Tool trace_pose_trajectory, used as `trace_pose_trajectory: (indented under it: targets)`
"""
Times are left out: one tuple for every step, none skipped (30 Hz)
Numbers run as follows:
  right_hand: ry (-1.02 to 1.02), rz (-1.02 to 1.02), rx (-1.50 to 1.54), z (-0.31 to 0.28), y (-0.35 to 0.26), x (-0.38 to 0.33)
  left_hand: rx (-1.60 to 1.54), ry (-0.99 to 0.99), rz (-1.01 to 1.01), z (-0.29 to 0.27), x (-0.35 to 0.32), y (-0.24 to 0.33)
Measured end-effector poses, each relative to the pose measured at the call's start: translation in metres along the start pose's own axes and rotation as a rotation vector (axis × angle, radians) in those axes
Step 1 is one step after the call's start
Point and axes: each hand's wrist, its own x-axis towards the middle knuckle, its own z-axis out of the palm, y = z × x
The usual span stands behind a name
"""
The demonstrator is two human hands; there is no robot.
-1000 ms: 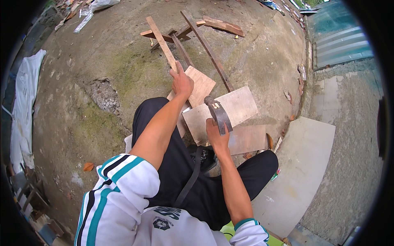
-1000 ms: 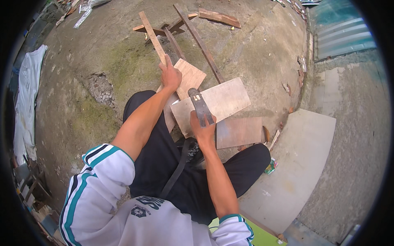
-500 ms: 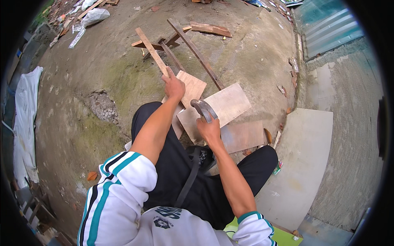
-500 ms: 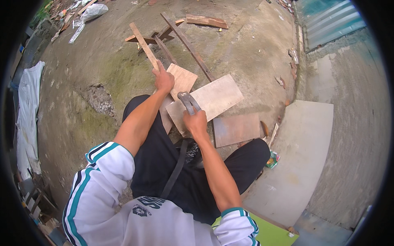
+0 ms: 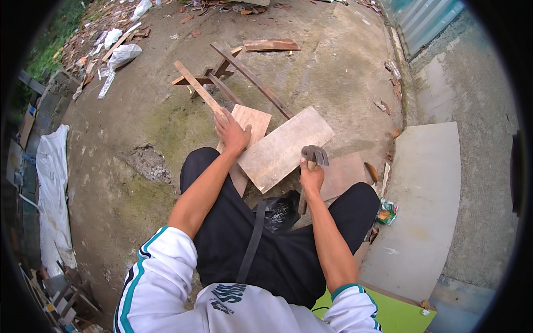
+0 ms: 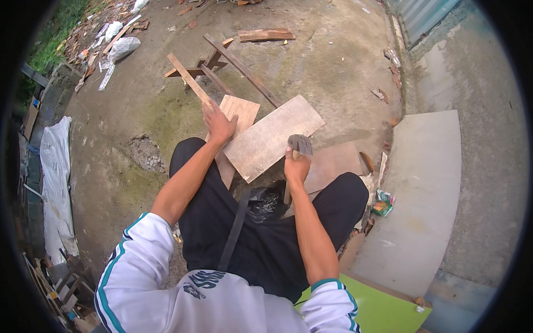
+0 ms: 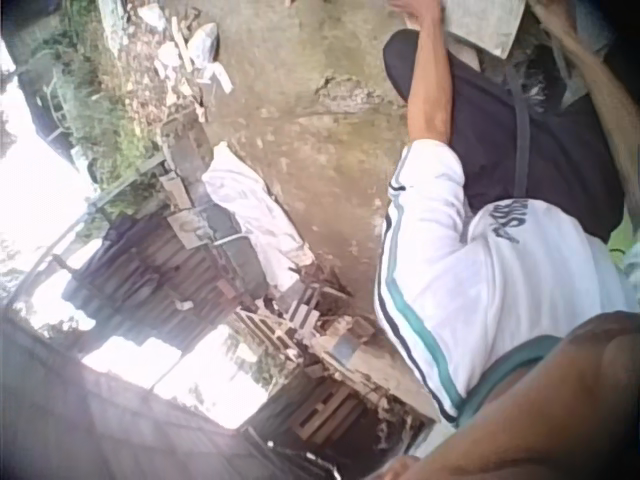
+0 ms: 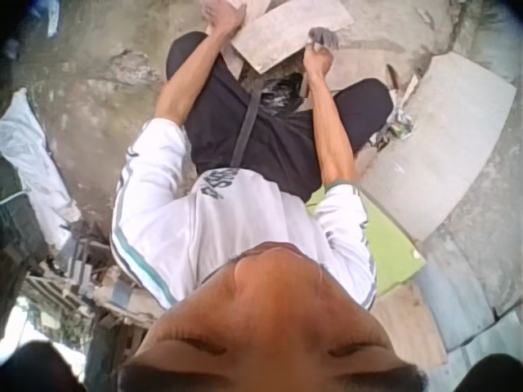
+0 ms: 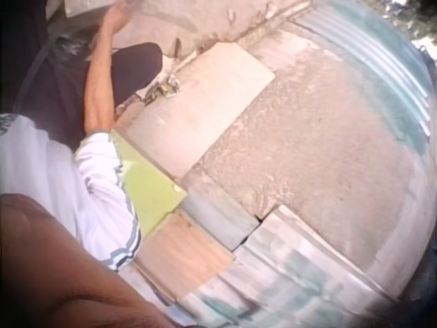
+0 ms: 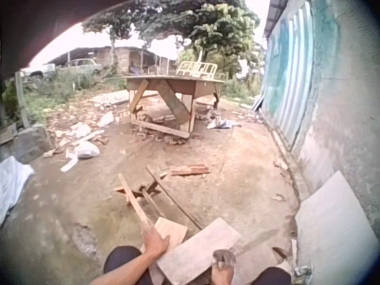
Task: The person assembles a small wooden stool by hammering nails into wooden planks and attaching them to a frame. They position the planks, drive nails with a hammer, and lift the assembled structure to inspect it.
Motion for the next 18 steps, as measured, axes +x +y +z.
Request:
trace_pose_trajectory:
  targets:
    - [0.023,0.062,0.157,0.006,0.012,0.004,0.118,0.013,0.127,-0.006,-0.008,0.005]
    - [-0.096,0.253,0.457,-0.001,-0.026,-0.021,0.102,0.103,0.315,-0.01,-0.012,-0.001]
    - [-0.112,0.265,0.518,0.01,-0.021,-0.021,0.086,-0.092,0.354,-0.013,-0.015,-0.007]
    - [-0.109,0.271,0.583,0.012,-0.021,-0.019,0.058,-0.288,0.404,-0.019,-0.018,0.0]
    - [-0.104,0.277,0.647,0.014,-0.02,-0.016,0.03,-0.487,0.452,-0.023,-0.023,0.008]
    - [-0.086,0.301,0.724,0.014,-0.018,-0.015,0.065,-0.474,0.478,-0.021,-0.029,0.012]
    - [-0.081,0.282,0.744,0.026,-0.018,-0.014,0.112,-0.45,0.488,-0.02,-0.034,0.005]
    - [-0.066,0.263,0.76,0.036,-0.012,-0.012,0.152,-0.43,0.502,-0.018,-0.036,0.003]
    - [-0.052,0.244,0.775,0.045,-0.006,-0.009,0.139,-0.41,0.513,-0.017,-0.034,0.002]
    - [-0.058,0.264,0.758,0.048,0.0,-0.007,0.123,-0.4,0.523,-0.015,-0.035,0.0]
    - [-0.071,0.261,0.74,0.051,0.005,-0.004,0.107,-0.391,0.531,-0.013,-0.036,-0.001]
    - [-0.085,0.257,0.722,0.054,0.01,0.0,0.092,-0.398,0.53,-0.012,-0.035,-0.003]
    - [-0.098,0.25,0.701,0.057,0.014,0.004,0.072,-0.403,0.528,-0.012,-0.033,-0.003]
    - [-0.082,0.244,0.698,0.061,0.02,0.006,0.053,-0.407,0.525,-0.012,-0.032,-0.003]
    - [-0.066,0.237,0.696,0.064,0.026,0.005,0.055,-0.41,0.509,-0.013,-0.033,-0.003]
    - [-0.047,0.228,0.692,0.067,0.032,0.007,0.052,-0.412,0.494,-0.012,-0.035,-0.002]
    - [-0.019,0.212,0.663,0.071,0.036,0.012,0.048,-0.415,0.479,-0.012,-0.036,0.0]
    - [0.01,0.195,0.634,0.075,0.038,0.018,0.05,-0.423,0.477,-0.011,-0.035,0.002]
